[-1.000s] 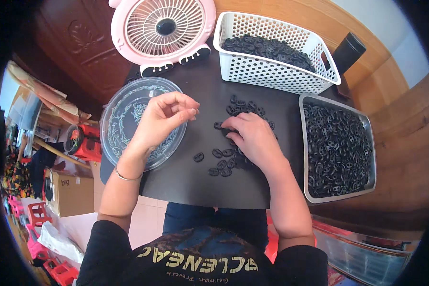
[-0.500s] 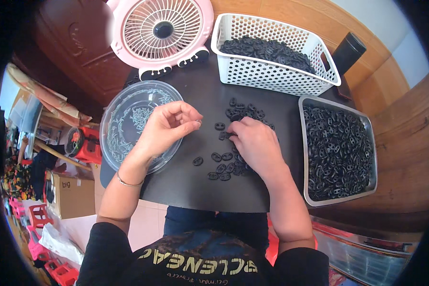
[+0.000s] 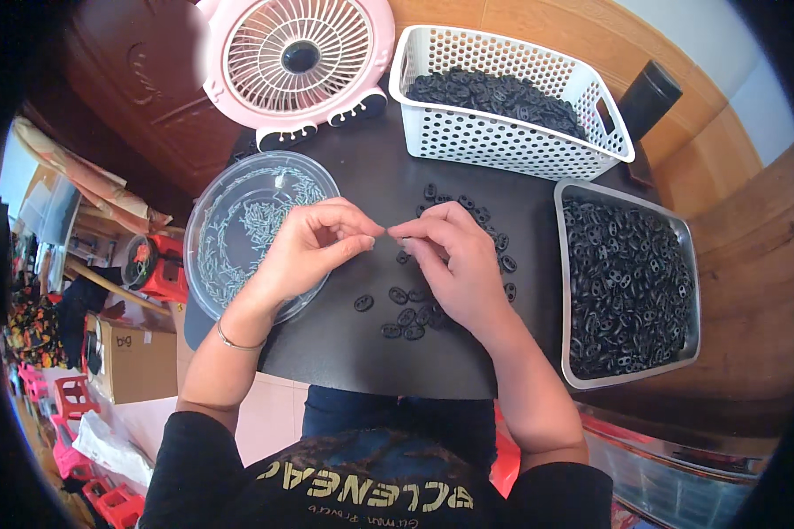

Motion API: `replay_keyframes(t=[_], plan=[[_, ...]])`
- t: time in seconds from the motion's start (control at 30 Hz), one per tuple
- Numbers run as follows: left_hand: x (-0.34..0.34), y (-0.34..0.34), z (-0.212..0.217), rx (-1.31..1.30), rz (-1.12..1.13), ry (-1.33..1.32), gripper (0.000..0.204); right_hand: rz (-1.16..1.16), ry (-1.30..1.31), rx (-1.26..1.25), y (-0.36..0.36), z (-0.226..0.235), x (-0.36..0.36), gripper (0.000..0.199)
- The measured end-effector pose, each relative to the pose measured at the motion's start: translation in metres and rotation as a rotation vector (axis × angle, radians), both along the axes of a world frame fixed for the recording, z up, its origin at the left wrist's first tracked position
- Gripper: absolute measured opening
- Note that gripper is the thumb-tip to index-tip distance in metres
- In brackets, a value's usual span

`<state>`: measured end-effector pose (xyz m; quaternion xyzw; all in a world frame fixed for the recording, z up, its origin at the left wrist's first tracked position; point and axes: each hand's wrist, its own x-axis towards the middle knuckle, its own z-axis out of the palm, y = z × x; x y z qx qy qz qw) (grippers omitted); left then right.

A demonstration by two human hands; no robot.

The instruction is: The person sits at a table and repeatedly picks up small black plastic rings and silver screws. They insert the screws into the rings and place the assembled units into a white basket.

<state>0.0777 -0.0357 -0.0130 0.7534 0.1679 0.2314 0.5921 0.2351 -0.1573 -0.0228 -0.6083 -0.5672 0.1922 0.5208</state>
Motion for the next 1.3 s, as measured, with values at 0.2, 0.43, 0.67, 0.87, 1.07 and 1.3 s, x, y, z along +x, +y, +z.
replay_keyframes(t=[0.2, 0.43, 0.67, 0.87, 1.07, 1.3], plan=[[0.0, -0.002, 0.003, -0.142, -0.022, -0.032, 0.012, 0.028, 0.201, 0.047, 0.0, 0.007, -0.006, 0.022], [0.0, -0.003, 0.0, -0.249, -0.039, -0.039, 0.01, 0.105, 0.407, -0.008, -0.003, 0.007, -0.007, 0.015], [0.004, -0.006, -0.002, -0.316, -0.015, -0.041, 0.011, 0.09, 0.465, 0.013, -0.003, 0.005, -0.009, 0.017], [0.005, -0.01, -0.002, -0.36, -0.031, -0.078, 0.011, 0.062, 0.474, 0.008, -0.003, 0.005, -0.011, 0.017], [0.005, -0.011, -0.001, -0.367, -0.026, -0.058, 0.011, 0.062, 0.473, 0.012, -0.003, 0.004, -0.012, 0.015], [0.008, -0.017, -0.001, -0.223, 0.065, -0.07, 0.008, 0.009, 0.443, 0.033, -0.002, 0.001, -0.016, 0.012]])
